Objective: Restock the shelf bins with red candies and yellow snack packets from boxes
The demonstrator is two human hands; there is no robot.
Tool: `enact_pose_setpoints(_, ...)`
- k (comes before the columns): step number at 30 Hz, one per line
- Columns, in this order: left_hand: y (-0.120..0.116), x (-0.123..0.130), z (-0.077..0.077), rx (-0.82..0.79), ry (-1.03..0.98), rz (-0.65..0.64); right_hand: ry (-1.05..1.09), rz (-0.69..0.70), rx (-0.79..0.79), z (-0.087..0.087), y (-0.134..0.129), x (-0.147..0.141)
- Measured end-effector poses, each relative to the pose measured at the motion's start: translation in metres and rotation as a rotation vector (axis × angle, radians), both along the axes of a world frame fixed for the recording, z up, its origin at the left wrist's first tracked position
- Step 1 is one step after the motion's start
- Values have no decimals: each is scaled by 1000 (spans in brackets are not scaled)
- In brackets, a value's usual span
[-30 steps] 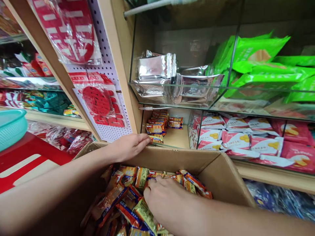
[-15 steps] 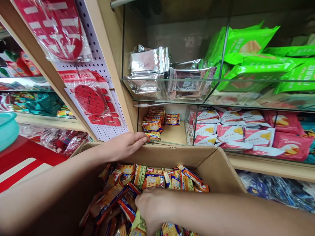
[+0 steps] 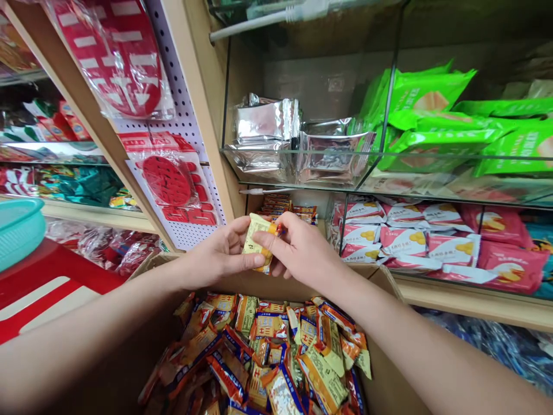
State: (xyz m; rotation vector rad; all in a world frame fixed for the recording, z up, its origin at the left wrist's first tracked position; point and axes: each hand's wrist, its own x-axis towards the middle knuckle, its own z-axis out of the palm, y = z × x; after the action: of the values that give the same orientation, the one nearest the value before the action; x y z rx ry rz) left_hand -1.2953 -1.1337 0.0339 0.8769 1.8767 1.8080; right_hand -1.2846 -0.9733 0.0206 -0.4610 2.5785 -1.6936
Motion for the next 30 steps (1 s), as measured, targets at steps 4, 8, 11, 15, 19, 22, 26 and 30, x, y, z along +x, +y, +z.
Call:
enact_pose_setpoints(4,-2,-3,-1,-38,-48,14,14,16,-114,1,0,1)
enact_pose_setpoints(8,-8,-11,0,-102,-70,94,56,-41,-277,4,1,1)
enact_pose_setpoints(11,-9,-14,-1,-50,38,193,118,-107,-438,7,2,-1)
enact_pose_setpoints(15,-6,-13,-1,167,1,210,229,-98,-508,8,5,-1)
enact_pose_setpoints(19,-7,-12,3,295,-323,153,332,-32,-427,8,6,2)
enact_pose_setpoints(22,-8,-13,3,300,-364,237,275,7,-419,8,4,3)
enact_pose_setpoints(26,-5,-10,1,412,-207,383,60,27,-577,5,-1,2)
enact_pose_setpoints(30,-1,-7,-1,399,-179,400,12,-43,-487,-1,-2,-4)
